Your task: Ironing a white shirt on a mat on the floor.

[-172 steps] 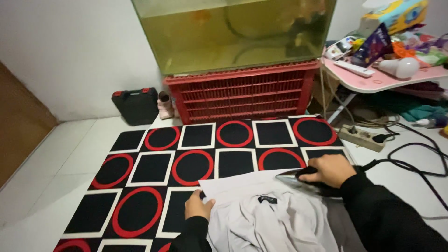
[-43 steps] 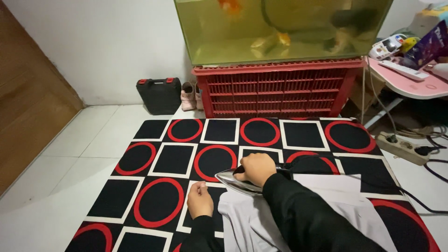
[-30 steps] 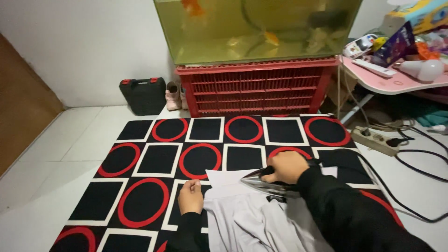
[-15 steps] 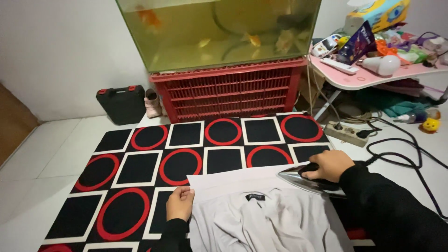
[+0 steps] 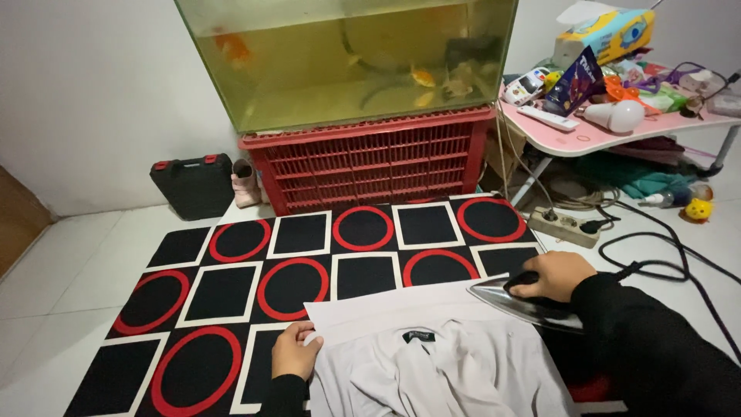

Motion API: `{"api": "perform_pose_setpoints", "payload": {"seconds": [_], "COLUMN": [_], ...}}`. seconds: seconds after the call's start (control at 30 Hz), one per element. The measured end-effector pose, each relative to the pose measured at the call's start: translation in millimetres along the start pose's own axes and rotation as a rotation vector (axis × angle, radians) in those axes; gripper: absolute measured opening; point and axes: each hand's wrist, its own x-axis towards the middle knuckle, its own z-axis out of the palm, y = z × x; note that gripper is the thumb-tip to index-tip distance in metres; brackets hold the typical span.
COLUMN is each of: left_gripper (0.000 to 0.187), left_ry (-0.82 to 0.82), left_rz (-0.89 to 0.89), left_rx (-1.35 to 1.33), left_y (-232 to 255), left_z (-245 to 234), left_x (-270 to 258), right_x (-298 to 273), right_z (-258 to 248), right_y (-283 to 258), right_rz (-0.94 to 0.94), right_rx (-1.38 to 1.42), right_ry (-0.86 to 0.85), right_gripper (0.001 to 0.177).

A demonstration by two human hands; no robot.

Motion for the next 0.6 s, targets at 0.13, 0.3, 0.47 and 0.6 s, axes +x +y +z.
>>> {"api": "perform_pose_setpoints", "payload": {"seconds": [0.13, 0.3, 0.47, 0.6], "left_gripper": [0.039, 0.038, 0.035, 0.034], "left_ry": [0.010, 0.001, 0.069, 0.070], "left_rz": [0.088, 0.133, 0.127, 0.052], "left_rx": [-0.025, -0.046, 0.033, 0.057], "left_y": [-19, -49, -50, -43], "left_z": [5, 13, 21, 21], "left_x": [11, 31, 34, 33], "right_x": [-1, 2, 1, -2], "right_z": [12, 32, 90, 136], "right_y": [15, 76, 139, 144], "right_rz": [0.044, 0.289, 0.431, 0.510], "right_rx": [0.060, 0.297, 0.629, 1.077], "right_ry": [0.093, 0.296, 0.760, 0.997], "right_gripper": [0.068, 0.069, 0.062, 0.052]}}
